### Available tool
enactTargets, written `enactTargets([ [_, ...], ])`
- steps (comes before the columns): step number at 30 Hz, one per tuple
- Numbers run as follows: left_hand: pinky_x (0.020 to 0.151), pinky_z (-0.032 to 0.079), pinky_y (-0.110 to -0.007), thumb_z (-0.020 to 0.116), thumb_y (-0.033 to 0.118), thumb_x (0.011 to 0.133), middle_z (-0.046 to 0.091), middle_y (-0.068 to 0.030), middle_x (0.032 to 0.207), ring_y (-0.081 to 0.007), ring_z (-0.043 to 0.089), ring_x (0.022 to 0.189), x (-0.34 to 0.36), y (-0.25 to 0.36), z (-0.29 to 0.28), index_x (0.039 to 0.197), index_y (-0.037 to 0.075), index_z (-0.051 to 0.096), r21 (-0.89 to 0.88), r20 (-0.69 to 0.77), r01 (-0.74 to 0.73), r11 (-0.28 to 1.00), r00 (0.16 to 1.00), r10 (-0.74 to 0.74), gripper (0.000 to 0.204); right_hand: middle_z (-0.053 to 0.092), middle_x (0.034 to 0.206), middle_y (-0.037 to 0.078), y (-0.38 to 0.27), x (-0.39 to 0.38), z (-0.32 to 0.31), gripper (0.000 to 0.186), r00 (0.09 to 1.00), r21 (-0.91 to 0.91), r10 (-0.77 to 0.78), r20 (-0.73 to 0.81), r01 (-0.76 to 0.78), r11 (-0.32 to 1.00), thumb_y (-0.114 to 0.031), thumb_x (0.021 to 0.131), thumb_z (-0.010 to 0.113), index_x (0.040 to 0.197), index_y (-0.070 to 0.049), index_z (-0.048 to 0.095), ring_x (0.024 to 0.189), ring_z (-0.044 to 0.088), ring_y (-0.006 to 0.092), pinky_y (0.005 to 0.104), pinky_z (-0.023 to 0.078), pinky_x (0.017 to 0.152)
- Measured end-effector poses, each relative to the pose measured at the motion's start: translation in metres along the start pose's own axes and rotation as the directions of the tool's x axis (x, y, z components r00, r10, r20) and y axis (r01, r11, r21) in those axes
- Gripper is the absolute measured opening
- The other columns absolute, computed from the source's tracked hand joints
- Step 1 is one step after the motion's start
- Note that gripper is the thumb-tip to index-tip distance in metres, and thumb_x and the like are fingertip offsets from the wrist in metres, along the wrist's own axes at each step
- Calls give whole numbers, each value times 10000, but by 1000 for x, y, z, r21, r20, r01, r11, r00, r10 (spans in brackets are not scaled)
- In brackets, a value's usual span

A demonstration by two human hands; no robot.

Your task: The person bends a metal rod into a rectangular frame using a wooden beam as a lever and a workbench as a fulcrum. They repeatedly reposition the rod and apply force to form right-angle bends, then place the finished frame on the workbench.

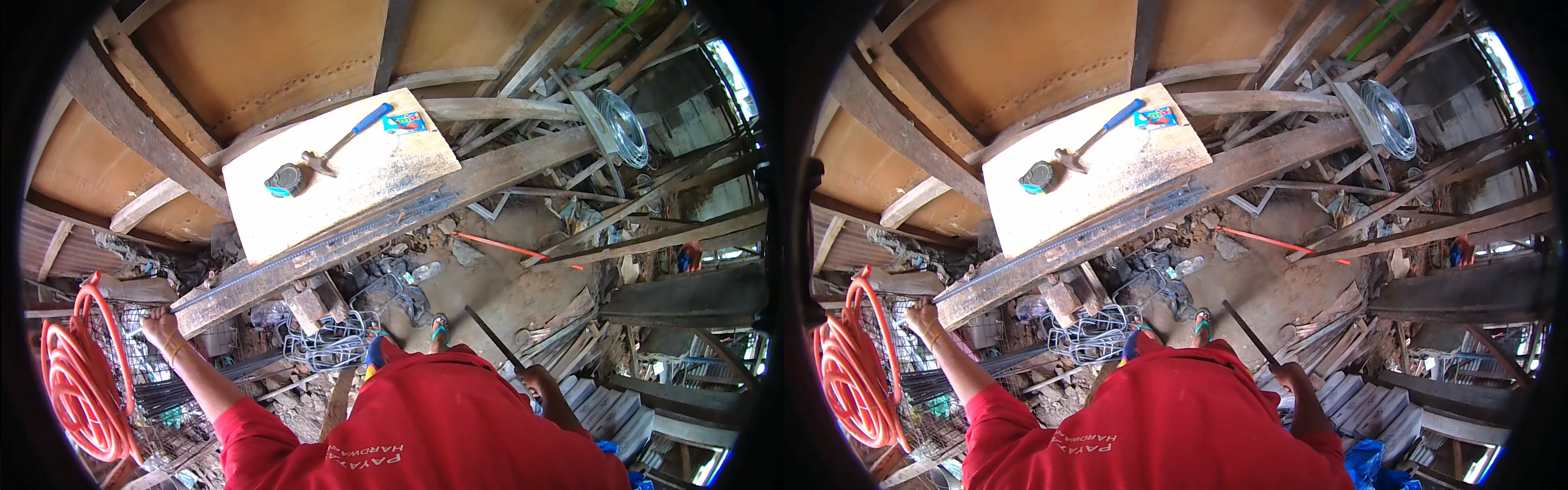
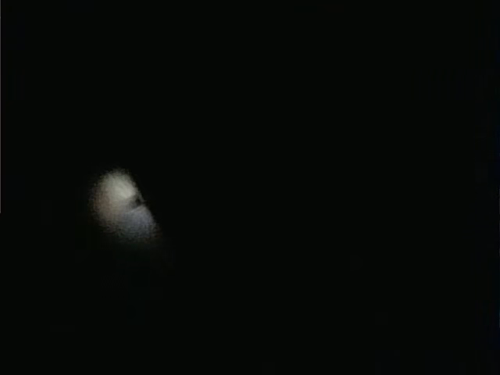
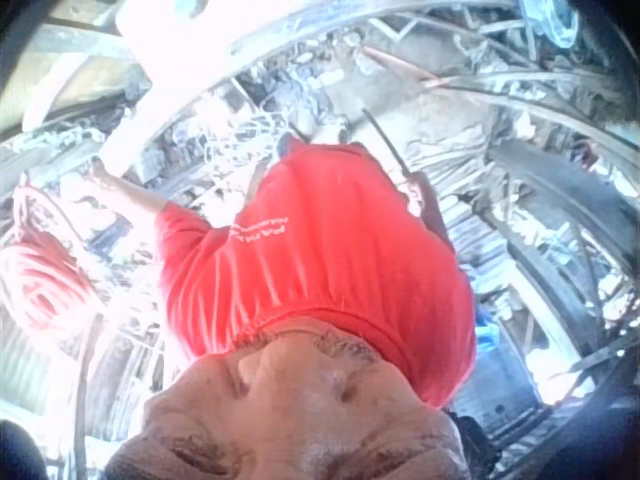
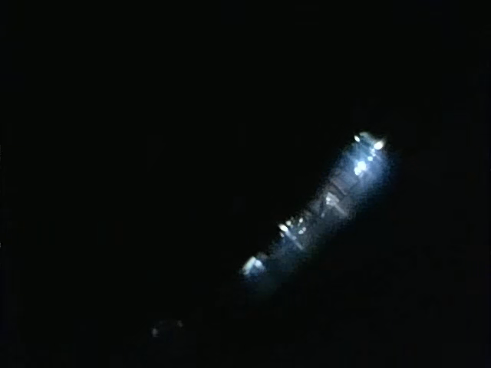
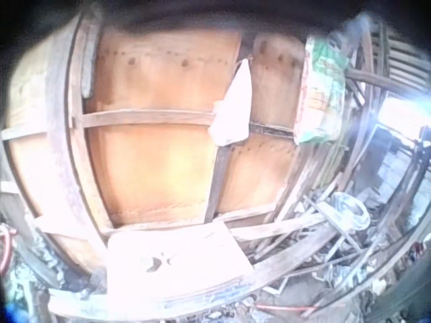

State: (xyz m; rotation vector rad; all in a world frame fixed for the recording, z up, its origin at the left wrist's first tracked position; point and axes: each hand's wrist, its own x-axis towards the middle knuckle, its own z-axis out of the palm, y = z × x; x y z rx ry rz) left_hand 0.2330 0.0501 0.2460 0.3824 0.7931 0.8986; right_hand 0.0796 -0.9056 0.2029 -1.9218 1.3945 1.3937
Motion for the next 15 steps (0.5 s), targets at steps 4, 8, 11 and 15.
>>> enactTargets([
  [4, 466, 290, -302, 320, 347, 1078, 325, 5, 592, -141, 291, 494, 15, -5, -11, 714, 132, 357, 3, -45, 6, 1000, 999, -6, 425, 411, 558, -11, -3, -6, 3, 530, 1000, 52, 9, 28, -11, 999, -573, 945, 637, 723, -97, 573, 420, 320, 130, 355, 271, 441],
  [8, 476, 304, -306, 331, 337, 1073, 338, 1, 601, -146, 307, 501, 32, 6, -6, 724, 129, 367, 5, -31, -16, 1000, 999, 16, 408, 406, 560, -8, -8, -11, 1, 528, 1000, 51, -7, 16, 7, 999, -566, 938, 649, 713, -97, 559, 426, 328, 129, 348, 262, 438],
  [11, 482, 315, -308, 340, 330, 1069, 348, -3, 607, -149, 318, 506, 41, 11, -3, 731, 127, 373, 8, -12, -24, 1000, 1000, 24, 396, 419, 568, 3, -13, -14, -2, 525, 1000, 58, -29, 11, 29, 998, -550, 937, 657, 713, -85, 558, 435, 356, 138, 348, 291, 444],
  [15, 492, 329, -312, 351, 320, 1063, 362, -8, 616, -154, 334, 512, 45, 8, -15, 741, 124, 382, 12, -52, -23, 1000, 998, 24, 379, 438, 570, 3, -19, -18, -2, 526, 999, 11, -48, -22, 48, 999, -553, 934, 660, 717, -83, 568, 431, 373, 140, 351, 323, 452],
])
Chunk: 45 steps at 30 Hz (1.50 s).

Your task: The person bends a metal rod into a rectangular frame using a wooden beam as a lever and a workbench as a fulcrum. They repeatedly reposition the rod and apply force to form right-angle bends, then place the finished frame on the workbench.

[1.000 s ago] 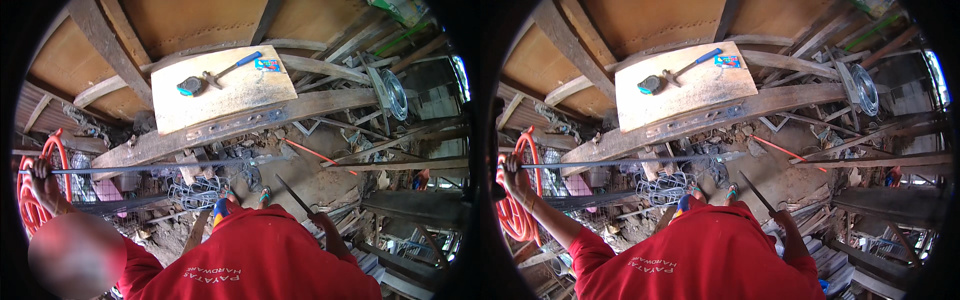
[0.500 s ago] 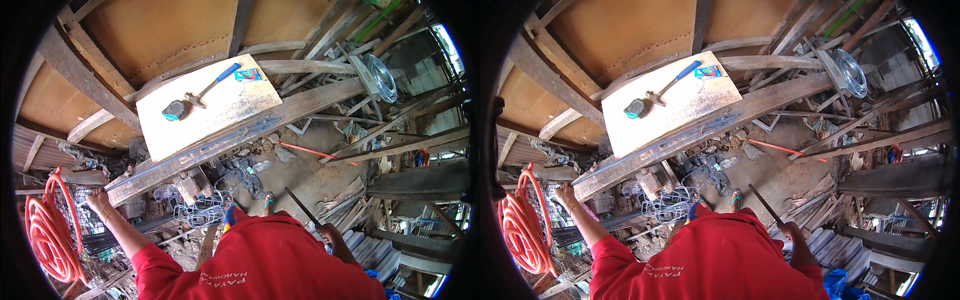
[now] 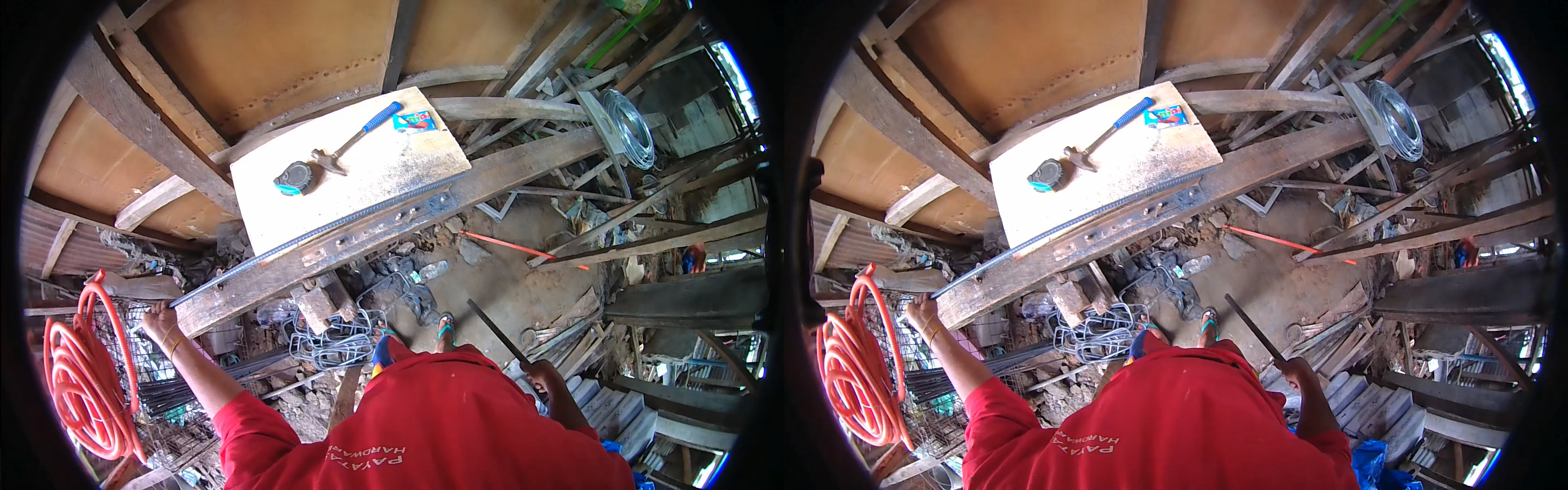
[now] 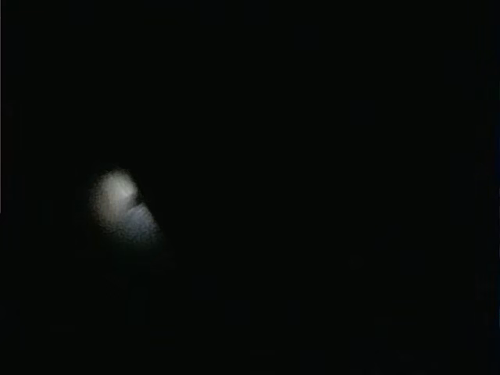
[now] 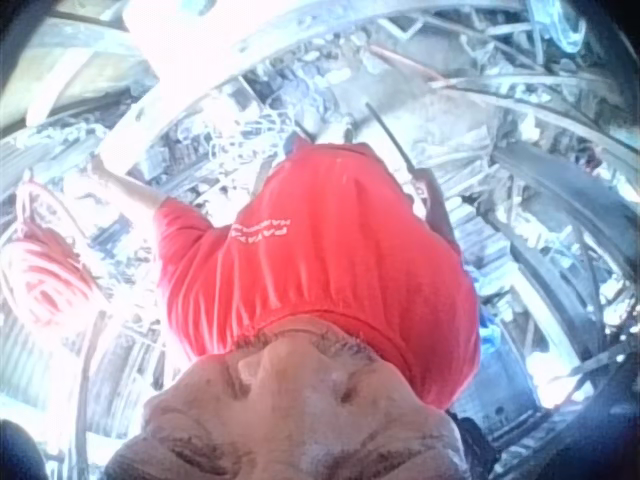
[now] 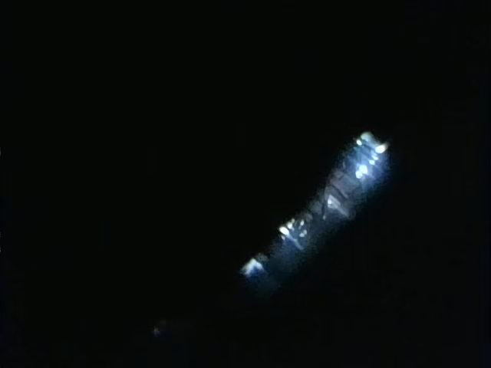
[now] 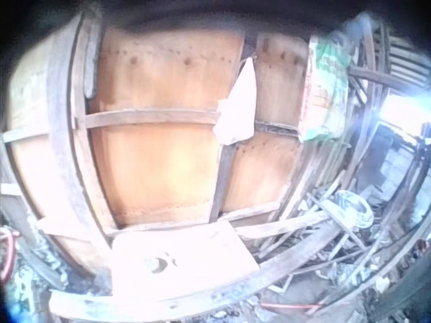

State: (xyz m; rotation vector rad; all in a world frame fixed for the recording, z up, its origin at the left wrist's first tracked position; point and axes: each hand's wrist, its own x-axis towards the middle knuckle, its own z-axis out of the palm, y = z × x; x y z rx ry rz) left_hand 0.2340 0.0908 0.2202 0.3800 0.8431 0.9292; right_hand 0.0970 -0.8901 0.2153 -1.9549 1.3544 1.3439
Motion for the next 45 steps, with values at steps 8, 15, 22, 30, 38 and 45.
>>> enactTargets([
  [8, 510, 358, -319, 374, 301, 1052, 388, -17, 634, -163, 365, 525, 2, -29, -43, 760, 118, 401, 3, -118, 54, 999, 992, -53, 346, 451, 564, 32, -11, -13, 0, 575, 998, -36, -61, -26, 60, 998, -568, 930, 660, 695, -53, 561, 446, 424, 165, 375, 369, 443],
  [15, 527, 383, -325, 394, 284, 1043, 412, -25, 649, -171, 392, 536, 13, -30, -54, 777, 112, 417, -8, -133, 65, 998, 989, -66, 317, 471, 572, 35, -10, -12, -1, 589, 996, -70, -76, -50, 72, 995, -588, 917, 663, 716, -39, 595, 453, 446, 168, 369, 389, 444],
  [22, 543, 408, -331, 413, 267, 1033, 435, -34, 664, -179, 419, 547, 21, -22, -60, 794, 107, 432, -15, -143, 67, 998, 987, -68, 288, 496, 579, 36, -2, -6, 6, 586, 994, -66, -86, -71, 81, 995, -598, 912, 660, 729, -42, 620, 461, 469, 174, 374, 403, 449],
  [30, 561, 436, -339, 436, 247, 1022, 462, -43, 681, -189, 450, 560, 28, -19, -63, 813, 101, 451, -10, -141, 74, 997, 987, -74, 255, 482, 572, 33, 0, -9, 9, 588, 997, -44, -66, -48, 63, 997, -598, 914, 659, 722, -44, 614, 452, 451, 171, 366, 379, 441],
  [38, 580, 465, -346, 458, 228, 1011, 489, -53, 699, -198, 480, 573, 37, -25, -63, 832, 95, 469, 3, -141, 85, 996, 986, -84, 223, 475, 567, 32, 1, -6, 13, 603, 994, -65, -95, -51, 92, 994, -614, 901, 670, 720, -43, 604, 448, 447, 168, 368, 376, 431],
  [45, 596, 490, -352, 478, 211, 1001, 513, -61, 714, -206, 507, 584, 43, -35, -58, 849, 90, 485, 173, -68, 94, 980, 994, -84, 194, 511, 575, 40, 12, -2, 7, 578, 992, -38, -105, -65, 103, 994, -581, 926, 654, 723, -42, 604, 458, 487, 176, 389, 426, 453],
])
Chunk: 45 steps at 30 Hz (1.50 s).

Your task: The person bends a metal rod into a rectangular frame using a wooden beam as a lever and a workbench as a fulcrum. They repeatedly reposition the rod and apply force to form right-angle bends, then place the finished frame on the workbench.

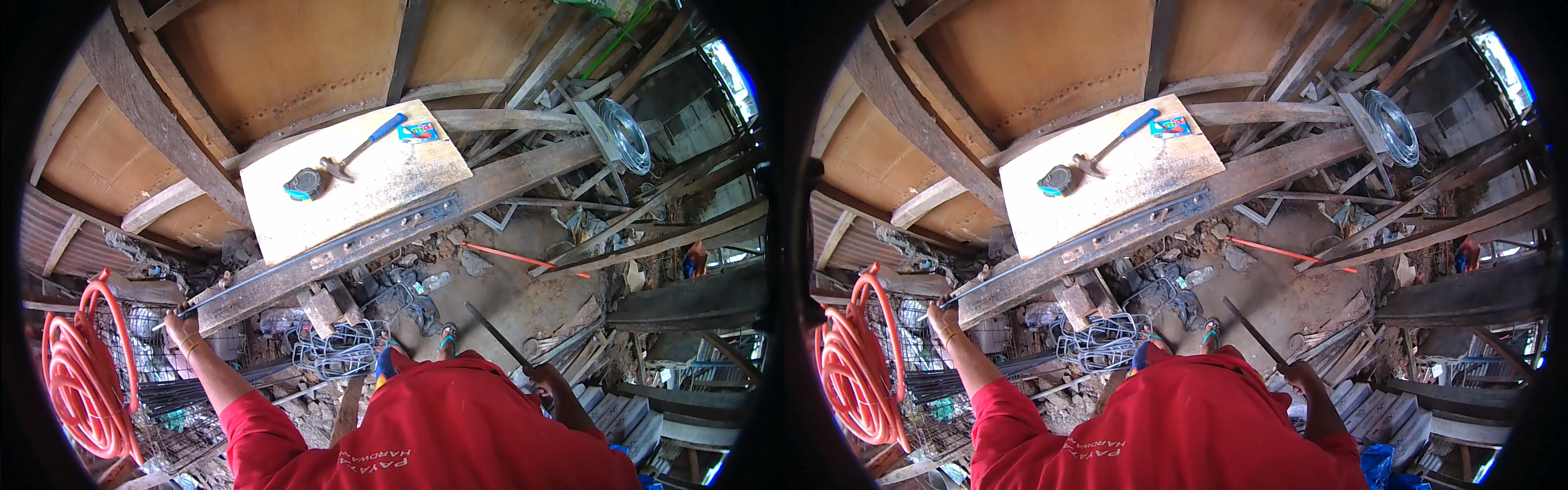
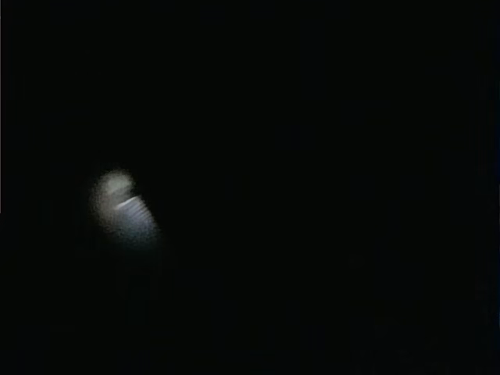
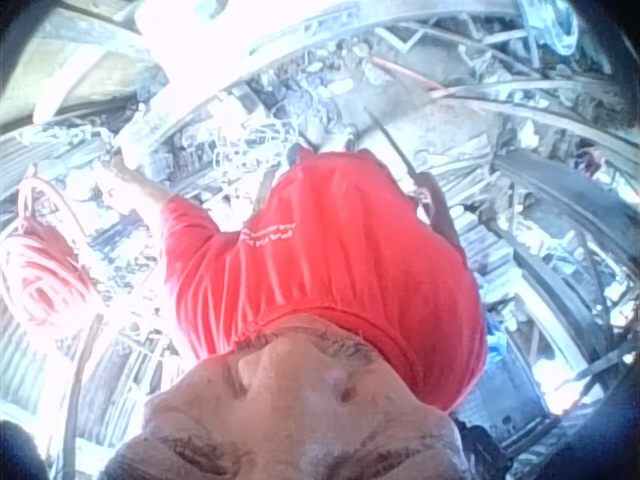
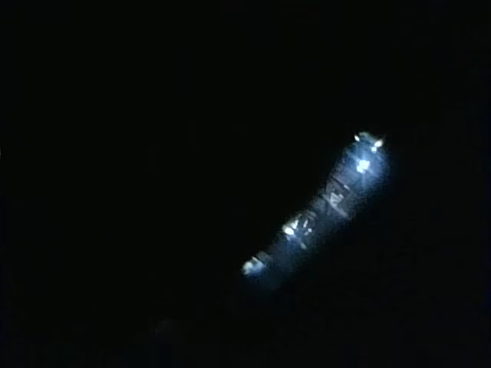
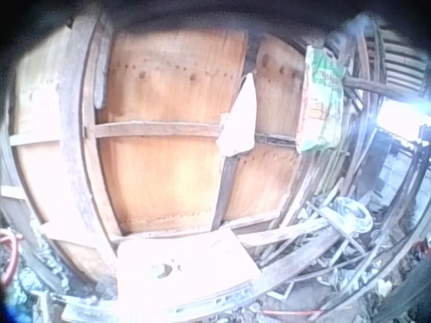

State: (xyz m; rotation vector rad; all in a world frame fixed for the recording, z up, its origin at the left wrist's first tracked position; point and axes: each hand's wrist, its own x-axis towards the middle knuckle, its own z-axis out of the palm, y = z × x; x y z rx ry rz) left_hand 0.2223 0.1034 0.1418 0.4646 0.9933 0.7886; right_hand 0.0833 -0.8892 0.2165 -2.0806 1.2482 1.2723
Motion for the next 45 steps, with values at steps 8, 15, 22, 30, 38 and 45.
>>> enactTargets([
  [8, 775, 536, -375, 570, 241, 1024, 701, -144, 1103, -226, 642, 893, -147, -56, 19, 1278, -18, 621, 699, 249, -480, 530, 858, 449, 366, 627, 654, 194, 40, 1, -10, 530, 837, 27, -420, -350, 457, 889, -507, 911, 679, 800, 11, 657, 561, 613, 337, 438, 485, 540],
  [15, 890, 537, -458, 688, 66, 886, 633, -216, 1163, -422, 639, 1023, -236, -196, 70, 1121, 9, 685, 492, 871, -805, -331, 459, 175, 242, 485, 590, -17, -41, 27, -54, 462, 672, 18, -621, -403, 685, 729, -509, 940, 665, 796, -76, 588, 514, 464, 92, 317, 387, 464],
  [22, 909, 523, -464, 691, 53, 856, 668, -192, 1114, -415, 636, 1043, -252, -232, 85, 1112, 51, 695, 467, 879, -789, -399, 465, 108, 256, 502, 561, 74, -104, 86, -99, 470, 685, 161, -681, -260, 726, 669, -454, 944, 676, 811, -9, 601, 511, 500, 181, 388, 421, 525],
  [30, 979, 516, -423, 685, 31, 859, 657, -166, 1228, -363, 633, 1132, -267, -252, 101, 1207, 117, 700, 489, 855, -720, -492, 509, 105, 359, 616, 716, 189, -127, 175, -208, 404, 594, -245, -778, -204, 739, 628, -407, 905, 730, 878, -18, 623, 650, 593, 343, 459, 468, 621],
  [38, 932, 530, -429, 690, 93, 871, 700, -136, 1153, -366, 656, 1069, -277, -268, 92, 1166, 67, 706, 402, 907, -692, -599, 390, 158, 296, 664, 800, 206, -169, 203, -288, 323, 400, -498, -856, -328, 697, 517, -318, 879, 766, 948, -29, 639, 712, 649, 380, 452, 508, 667],
  [45, 919, 522, -459, 687, 94, 838, 696, -140, 1134, -380, 646, 1022, -271, -249, 80, 1087, 66, 689, 391, 907, -634, -667, 390, 160, 251, 599, 774, 152, -179, 237, -288, 321, 456, -371, -862, -222, 778, 507, -274, 869, 784, 986, -13, 640, 695, 561, 290, 419, 493, 703],
])
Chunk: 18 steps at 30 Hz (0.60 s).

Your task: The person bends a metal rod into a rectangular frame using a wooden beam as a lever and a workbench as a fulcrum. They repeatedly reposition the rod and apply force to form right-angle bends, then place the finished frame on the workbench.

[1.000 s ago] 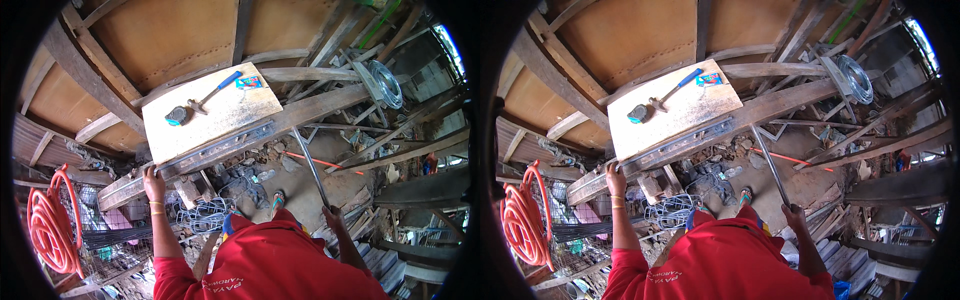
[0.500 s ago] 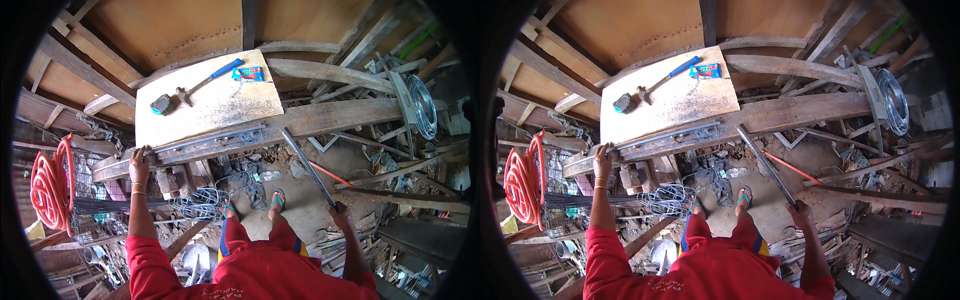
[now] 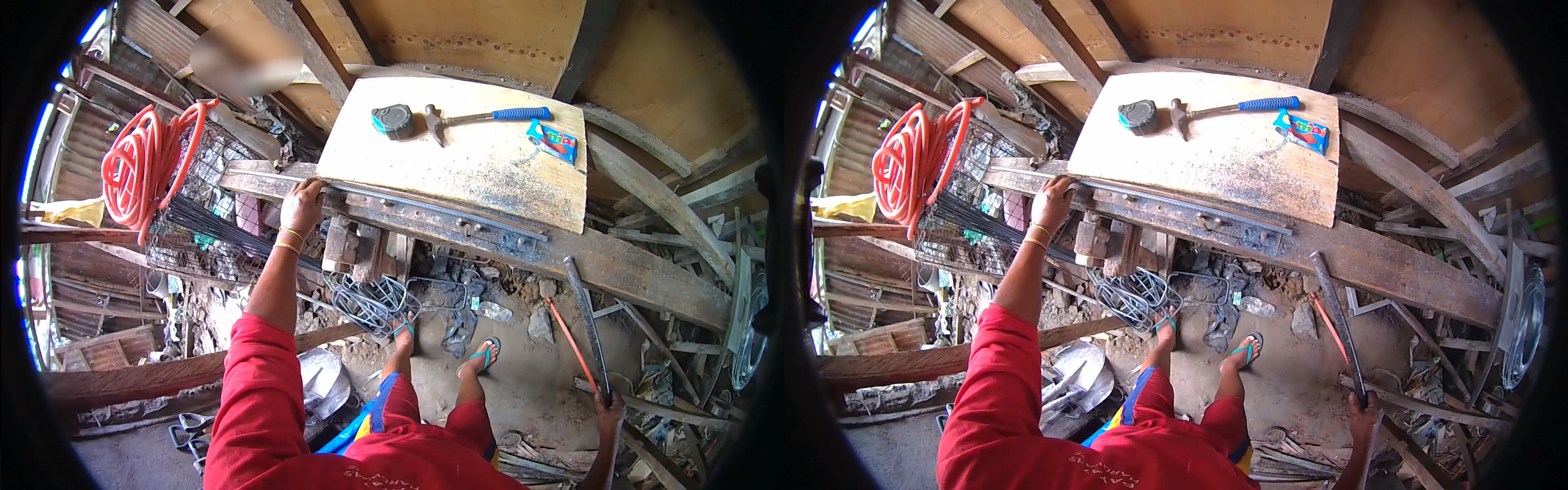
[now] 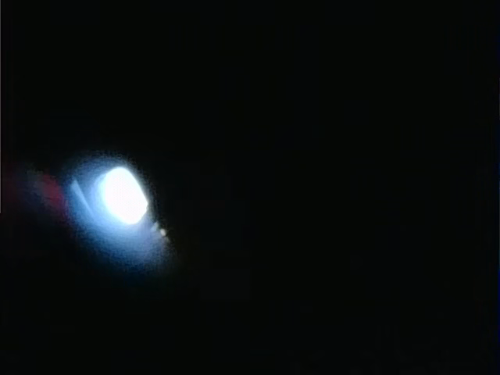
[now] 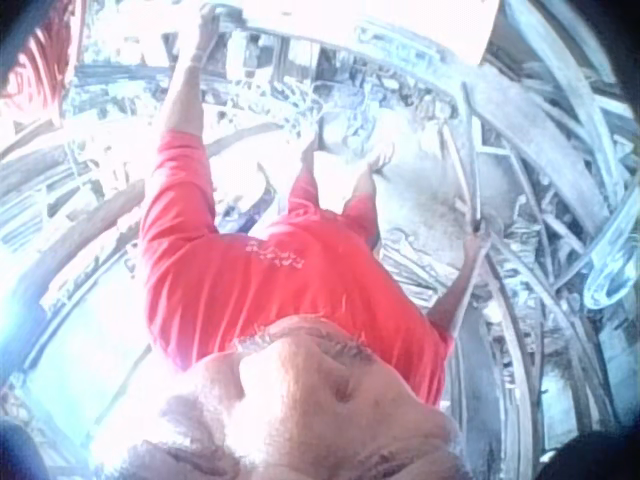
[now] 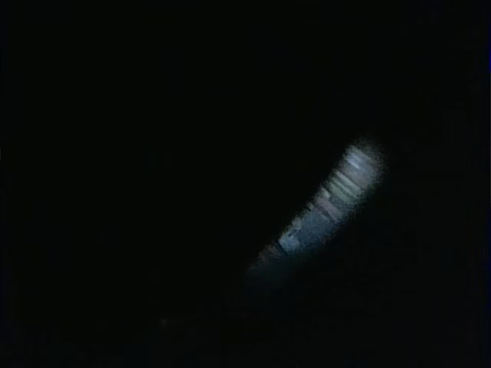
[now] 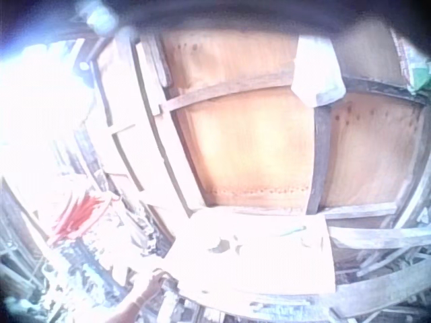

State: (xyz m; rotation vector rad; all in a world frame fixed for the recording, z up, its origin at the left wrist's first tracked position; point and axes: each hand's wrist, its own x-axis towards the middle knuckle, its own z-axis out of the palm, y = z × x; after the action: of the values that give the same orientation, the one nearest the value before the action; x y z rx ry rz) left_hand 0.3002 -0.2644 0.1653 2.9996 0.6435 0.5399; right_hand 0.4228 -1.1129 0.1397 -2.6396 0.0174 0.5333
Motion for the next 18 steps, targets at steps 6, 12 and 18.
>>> enactTargets([
  [6, 855, 535, -458, 630, 69, 879, 697, -142, 1054, -370, 658, 990, 17, -10, 9, 1047, 81, 697, -47, 61, -46, 998, 997, 49, 181, 625, 785, 177, 10, -14, 18, 304, 976, -95, -151, -156, 138, 986, -268, 865, 776, 996, -23, 653, 697, 568, 330, 423, 489, 695],
  [12, 857, 538, -442, 687, 35, 845, 684, -136, 1073, -364, 665, 999, 24, -4, 6, 1067, 56, 671, -80, 139, -111, 991, 983, 122, 223, 629, 736, 162, -16, -5, -20, 359, 990, -46, -19, -140, 12, 999, -346, 837, 802, 937, -32, 660, 665, 618, 344, 449, 480, 629],
  [18, 809, 546, -463, 586, 3, 898, 680, -159, 1055, -408, 664, 968, 27, 8, 10, 1089, 74, 633, -103, 133, -183, 978, 971, 196, 209, 645, 726, 179, -27, 27, -56, 467, 980, -128, -108, -169, 87, 988, -482, 833, 785, 847, -32, 662, 676, 636, 394, 470, 476, 616],
])
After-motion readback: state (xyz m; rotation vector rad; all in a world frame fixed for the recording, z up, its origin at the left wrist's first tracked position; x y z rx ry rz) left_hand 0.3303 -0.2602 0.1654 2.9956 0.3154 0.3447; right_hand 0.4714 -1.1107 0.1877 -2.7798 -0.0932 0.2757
